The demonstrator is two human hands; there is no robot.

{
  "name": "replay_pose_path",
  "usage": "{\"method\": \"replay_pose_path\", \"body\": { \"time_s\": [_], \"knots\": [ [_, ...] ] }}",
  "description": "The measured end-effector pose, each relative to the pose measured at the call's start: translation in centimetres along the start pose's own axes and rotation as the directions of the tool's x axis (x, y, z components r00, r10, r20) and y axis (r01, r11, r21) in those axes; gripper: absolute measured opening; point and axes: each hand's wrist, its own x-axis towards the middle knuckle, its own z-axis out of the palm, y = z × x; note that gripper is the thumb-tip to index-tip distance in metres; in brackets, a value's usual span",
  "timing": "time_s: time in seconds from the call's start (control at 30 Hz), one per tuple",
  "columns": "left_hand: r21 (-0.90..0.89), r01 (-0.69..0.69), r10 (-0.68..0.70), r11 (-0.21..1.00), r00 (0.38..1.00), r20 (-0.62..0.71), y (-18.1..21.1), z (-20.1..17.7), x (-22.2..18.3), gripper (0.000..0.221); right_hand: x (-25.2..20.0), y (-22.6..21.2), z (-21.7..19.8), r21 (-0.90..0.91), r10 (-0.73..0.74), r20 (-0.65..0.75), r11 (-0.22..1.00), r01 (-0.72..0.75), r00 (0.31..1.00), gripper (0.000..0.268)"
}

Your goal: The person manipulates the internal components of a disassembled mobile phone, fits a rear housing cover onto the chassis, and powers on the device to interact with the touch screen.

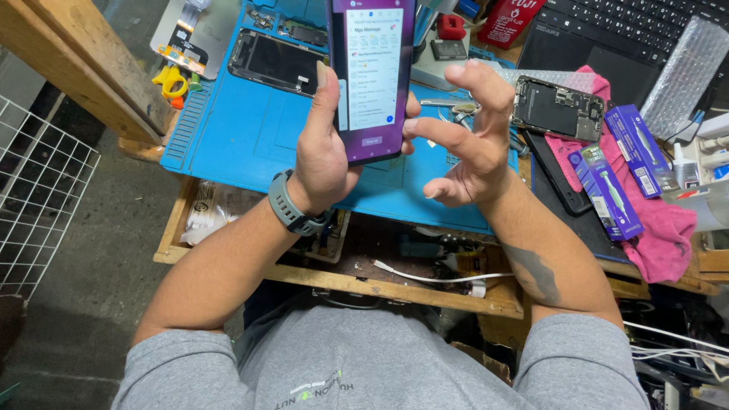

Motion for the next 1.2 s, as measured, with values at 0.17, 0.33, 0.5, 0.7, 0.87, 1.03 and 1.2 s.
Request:
{"method": "replay_pose_path", "body": {
  "time_s": [0.17,0.33,0.5,0.7,0.87,1.03,1.2],
  "knots": [
    [0.085,0.046,-0.050,0.995,0.997,0.051,-0.3,0.0,-0.2,0.068,0.1,-0.2,0.3,0.032,0.076,0.051,0.996,-0.077,0.996,0.076],
    [0.070,0.072,-0.076,0.995,0.996,0.048,-0.7,-0.2,0.0,0.068,0.5,-0.3,0.6,0.015,0.282,-0.004,0.959,-0.282,0.959,0.091],
    [0.017,0.098,-0.099,0.995,0.994,0.037,-0.6,-0.2,-0.1,0.067,0.5,-0.4,0.2,-0.047,0.090,0.030,0.995,-0.088,0.995,0.074],
    [0.041,0.081,-0.082,0.996,0.996,0.032,-0.7,-0.2,0.0,0.069,0.4,-0.6,0.3,-0.123,0.159,0.062,0.981,-0.151,0.985,0.076],
    [0.054,0.088,-0.090,0.995,0.995,0.039,-0.4,0.0,0.1,0.069,0.3,-0.2,0.5,-0.065,0.193,0.006,0.979,-0.193,0.981,0.083],
    [0.031,0.082,-0.083,0.996,0.995,0.048,-0.3,0.0,-0.1,0.070,-0.6,0.7,0.1,-0.109,0.096,-0.053,0.989,-0.102,0.994,0.070],
    [0.030,0.092,-0.094,0.995,0.993,0.067,0.0,0.1,-0.1,0.074,-0.6,2.3,-1.1,-0.079,0.201,-0.224,0.971,-0.224,0.953,0.057]
  ]
}}
